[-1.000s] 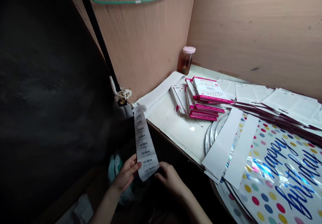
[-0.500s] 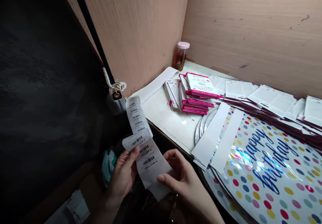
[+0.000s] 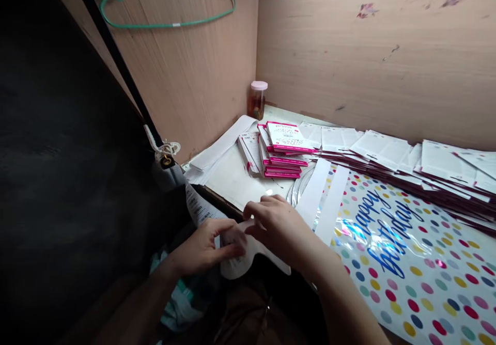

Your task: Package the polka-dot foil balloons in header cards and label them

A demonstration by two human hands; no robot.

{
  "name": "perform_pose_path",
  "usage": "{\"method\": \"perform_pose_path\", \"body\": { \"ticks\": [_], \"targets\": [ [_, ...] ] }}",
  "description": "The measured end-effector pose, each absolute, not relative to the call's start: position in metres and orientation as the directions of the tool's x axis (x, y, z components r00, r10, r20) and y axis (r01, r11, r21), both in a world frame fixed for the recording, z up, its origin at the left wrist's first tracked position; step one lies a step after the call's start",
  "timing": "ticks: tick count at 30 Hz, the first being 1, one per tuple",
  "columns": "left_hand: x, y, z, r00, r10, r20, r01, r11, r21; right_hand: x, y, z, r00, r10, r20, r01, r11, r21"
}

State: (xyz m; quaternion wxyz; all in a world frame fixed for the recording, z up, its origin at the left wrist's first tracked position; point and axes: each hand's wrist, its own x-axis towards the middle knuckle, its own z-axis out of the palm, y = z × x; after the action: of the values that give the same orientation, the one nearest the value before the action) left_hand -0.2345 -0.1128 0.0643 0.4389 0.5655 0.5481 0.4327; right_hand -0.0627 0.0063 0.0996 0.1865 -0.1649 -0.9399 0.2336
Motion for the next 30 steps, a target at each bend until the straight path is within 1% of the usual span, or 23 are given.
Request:
{"method": "perform_pose_path", "body": {
  "ticks": [1,2,3,4,5,6,7,8,9,10,11,14,16,18,21,24,27,30],
  "targets": [
    [-0.233,-0.107,0.061,-0.038,0.999,0.010,0.210,-0.001,0.978,-0.064,0.004,0.096,-0.785,0.468,0.406,0.276,0.851,-0.446],
    [-0.232,-0.103,0.055,-0.133,0.991,0.022,0.154,-0.001,0.988,-0.065,0.000,0.091,-0.646,0.534,0.546,0.344,0.841,-0.417],
    [-0.230,-0.100,0.050,-0.246,0.968,0.038,0.081,-0.018,0.997,-0.065,-0.006,0.084,-0.471,0.584,0.662,0.405,0.809,-0.426],
    [-0.229,-0.098,0.044,-0.359,0.932,0.049,0.007,-0.050,0.999,-0.066,-0.013,0.076,-0.300,0.621,0.724,0.433,0.765,-0.476],
    [-0.227,-0.096,0.039,-0.452,0.890,0.055,-0.058,-0.091,0.994,-0.067,-0.021,0.067,-0.173,0.670,0.722,0.412,0.715,-0.564],
    [-0.225,-0.095,0.035,-0.518,0.853,0.059,-0.106,-0.132,0.986,-0.069,-0.027,0.059,-0.117,0.737,0.666,0.338,0.660,-0.671],
    [-0.223,-0.096,0.033,-0.554,0.830,0.059,-0.142,-0.165,0.976,-0.073,-0.033,0.051,-0.134,0.806,0.576,0.228,0.591,-0.774],
    [-0.223,-0.096,0.032,-0.566,0.823,0.055,-0.176,-0.186,0.967,-0.077,-0.036,0.045,-0.207,0.854,0.477,0.112,0.506,-0.856],
    [-0.223,-0.097,0.033,-0.563,0.825,0.048,-0.206,-0.196,0.959,-0.082,-0.037,0.040,-0.297,0.870,0.394,0.020,0.419,-0.908],
    [-0.225,-0.099,0.035,-0.548,0.836,0.039,-0.226,-0.193,0.955,-0.086,-0.036,0.037,-0.375,0.862,0.340,-0.035,0.353,-0.935],
    [-0.228,-0.101,0.037,-0.515,0.857,0.024,-0.241,-0.171,0.955,-0.091,-0.034,0.035,-0.441,0.840,0.317,-0.057,0.326,-0.944],
    [-0.242,-0.105,0.046,-0.375,0.925,-0.061,-0.280,-0.050,0.959,-0.098,-0.027,0.037,-0.579,0.750,0.320,-0.003,0.390,-0.921],
    [-0.250,-0.106,0.049,-0.336,0.935,-0.111,-0.326,-0.005,0.945,-0.100,-0.026,0.039,-0.597,0.720,0.355,0.024,0.458,-0.889],
    [-0.252,-0.106,0.051,-0.381,0.918,-0.113,-0.372,-0.040,0.927,-0.100,-0.028,0.040,-0.569,0.718,0.402,0.027,0.504,-0.863],
    [-0.249,-0.106,0.049,-0.438,0.894,-0.092,-0.396,-0.100,0.913,-0.100,-0.034,0.039,-0.509,0.708,0.490,0.038,0.587,-0.809],
    [-0.244,-0.107,0.046,-0.469,0.879,-0.091,-0.388,-0.112,0.915,-0.101,-0.039,0.037,-0.429,0.668,0.608,0.082,0.700,-0.710],
    [-0.241,-0.108,0.045,-0.465,0.876,-0.130,-0.421,-0.090,0.903,-0.101,-0.042,0.033,-0.363,0.594,0.718,0.113,0.793,-0.599],
    [-0.239,-0.108,0.047,-0.445,0.882,-0.157,-0.470,-0.081,0.879,-0.101,-0.042,0.026,-0.292,0.468,0.834,0.112,0.883,-0.456]
  ]
}}
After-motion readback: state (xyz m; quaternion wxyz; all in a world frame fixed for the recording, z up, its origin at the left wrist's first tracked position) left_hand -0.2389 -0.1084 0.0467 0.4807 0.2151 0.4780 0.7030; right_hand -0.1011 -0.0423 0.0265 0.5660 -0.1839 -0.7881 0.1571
